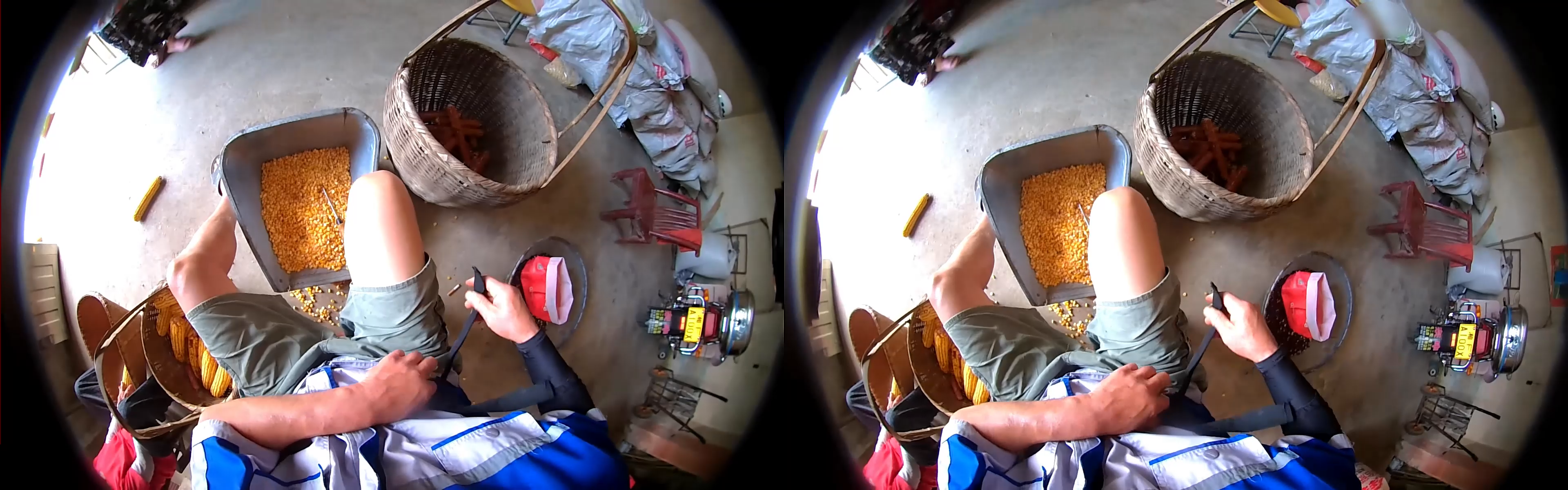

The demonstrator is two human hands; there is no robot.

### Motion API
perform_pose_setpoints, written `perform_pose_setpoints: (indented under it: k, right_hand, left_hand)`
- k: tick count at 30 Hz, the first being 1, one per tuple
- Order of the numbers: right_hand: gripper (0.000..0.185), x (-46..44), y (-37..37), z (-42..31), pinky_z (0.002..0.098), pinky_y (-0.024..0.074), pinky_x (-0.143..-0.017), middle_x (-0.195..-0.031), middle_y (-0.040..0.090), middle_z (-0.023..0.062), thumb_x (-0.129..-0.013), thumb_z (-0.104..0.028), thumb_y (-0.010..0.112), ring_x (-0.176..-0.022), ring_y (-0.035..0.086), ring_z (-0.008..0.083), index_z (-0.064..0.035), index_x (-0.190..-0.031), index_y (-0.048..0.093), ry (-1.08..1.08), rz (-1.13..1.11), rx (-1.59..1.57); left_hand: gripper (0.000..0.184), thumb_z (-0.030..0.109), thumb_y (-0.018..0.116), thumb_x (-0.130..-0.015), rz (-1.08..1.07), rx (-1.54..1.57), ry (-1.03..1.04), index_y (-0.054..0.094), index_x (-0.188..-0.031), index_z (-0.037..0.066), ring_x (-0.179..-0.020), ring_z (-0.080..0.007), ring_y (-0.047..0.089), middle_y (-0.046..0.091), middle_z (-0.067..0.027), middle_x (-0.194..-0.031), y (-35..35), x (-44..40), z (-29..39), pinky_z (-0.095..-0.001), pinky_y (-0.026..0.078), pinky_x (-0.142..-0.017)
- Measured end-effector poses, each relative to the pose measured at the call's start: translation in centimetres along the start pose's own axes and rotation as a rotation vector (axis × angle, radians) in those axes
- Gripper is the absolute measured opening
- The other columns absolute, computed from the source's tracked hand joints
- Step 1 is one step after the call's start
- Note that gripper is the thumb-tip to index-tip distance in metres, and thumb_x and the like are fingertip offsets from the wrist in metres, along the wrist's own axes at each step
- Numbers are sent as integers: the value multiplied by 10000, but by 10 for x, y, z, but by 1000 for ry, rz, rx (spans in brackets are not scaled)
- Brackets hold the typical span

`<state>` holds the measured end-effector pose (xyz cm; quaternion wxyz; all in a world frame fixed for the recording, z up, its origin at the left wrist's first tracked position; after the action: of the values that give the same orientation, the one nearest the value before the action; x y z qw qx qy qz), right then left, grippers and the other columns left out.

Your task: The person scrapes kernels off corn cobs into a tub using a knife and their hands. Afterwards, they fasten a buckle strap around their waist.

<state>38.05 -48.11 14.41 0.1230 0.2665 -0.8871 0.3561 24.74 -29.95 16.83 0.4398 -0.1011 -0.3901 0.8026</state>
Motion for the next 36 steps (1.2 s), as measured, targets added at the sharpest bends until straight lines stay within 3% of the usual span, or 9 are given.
perform_pose_setpoints:
  k: [4, 8, 10, 17, 20, 25, 28, 33, 36]
  right_hand:
    - [353, 19, -7, -26, 420, 504, -662, -912, 606, 202, -842, -208, 720, -699, 629, 325, 26, -1042, 548, -260, 195, 461]
    - [204, 41, -4, -53, 364, 484, -610, -725, 623, 136, -837, -170, 716, -661, 625, 283, -9, -884, 601, -157, -366, 56]
    - [234, 58, 16, -48, 363, 491, -623, -743, 646, 150, -854, -205, 713, -668, 638, 270, 0, -893, 607, -60, -656, -52]
    - [568, 67, 37, -31, 363, 508, -861, -1067, 663, 176, -838, -399, 733, -959, 642, 290, 14, -1183, 552, 127, -939, -108]
    - [496, 76, 48, -17, 384, 512, -814, -1027, 667, 172, -829, -298, 698, -913, 651, 272, 14, -1185, 552, 98, -1062, 88]
    - [448, 87, 60, -5, 329, 507, -835, -1001, 669, 157, -819, -184, 648, -924, 643, 229, 6, -1214, 555, 112, -606, -134]
    - [476, 93, 69, 5, 306, 495, -865, -999, 662, 130, -812, -177, 651, -956, 627, 191, 7, -1238, 542, 104, -640, -313]
    - [546, 95, 56, -5, 304, 478, -884, -1044, 640, 104, -795, -171, 671, -991, 600, 172, -9, -1287, 499, 139, -761, -187]
    - [572, 95, 58, 1, 301, 468, -896, -1076, 623, 92, -786, -153, 670, -1014, 581, 168, -18, -1311, 486, 233, -882, -196]
  left_hand:
    - [214, 297, 660, -788, -160, -43, -3, 688, -894, 114, -1043, -266, 573, 599, -90, -1040, 3, -15, -1, -399, 516, -809]
    - [238, 236, 653, -775, 14, 205, -32, 623, -946, 73, -975, -325, 607, 609, -135, -972, 0, -14, -10, -447, 519, -791]
    - [222, 200, 629, -779, 147, 356, -61, 587, -930, 43, -906, -352, 622, 611, -163, -918, -5, -7, -13, -463, 516, -773]
    - [180, 144, 619, -794, 462, 399, -110, 507, -866, 23, -726, -361, 631, 600, -150, -785, -19, 13, -21, -463, 510, -605]
    - [192, 155, 644, -788, 518, 371, -106, 519, -864, 31, -699, -339, 634, 591, -141, -755, -23, 17, -24, -455, 506, -582]
    - [173, 128, 654, -769, 548, 511, -167, 560, -894, 55, -646, -353, 636, 621, -134, -700, -41, 26, -38, -440, 507, -563]
    - [196, 113, 641, -770, 500, 582, -190, 584, -950, 60, -672, -365, 644, 634, -147, -720, -38, 26, -42, -454, 511, -591]
    - [213, 174, 654, -800, 289, 647, -181, 618, -979, 64, -733, -367, 649, 655, -143, -790, -24, 14, -42, -458, 524, -657]
    - [206, 230, 678, -806, 192, 430, -129, 639, -928, 70, -756, -360, 650, 666, -126, -843, -16, 6, -33, -448, 531, -677]
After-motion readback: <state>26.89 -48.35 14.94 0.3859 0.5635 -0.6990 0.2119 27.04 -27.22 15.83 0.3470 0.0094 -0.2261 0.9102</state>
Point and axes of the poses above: each hand's wrist, its own x-axis away from the middle knuckle, its own y-axis out of the palm, z = x × y, the point moved 4 cm from there along -x, towards the middle knuckle
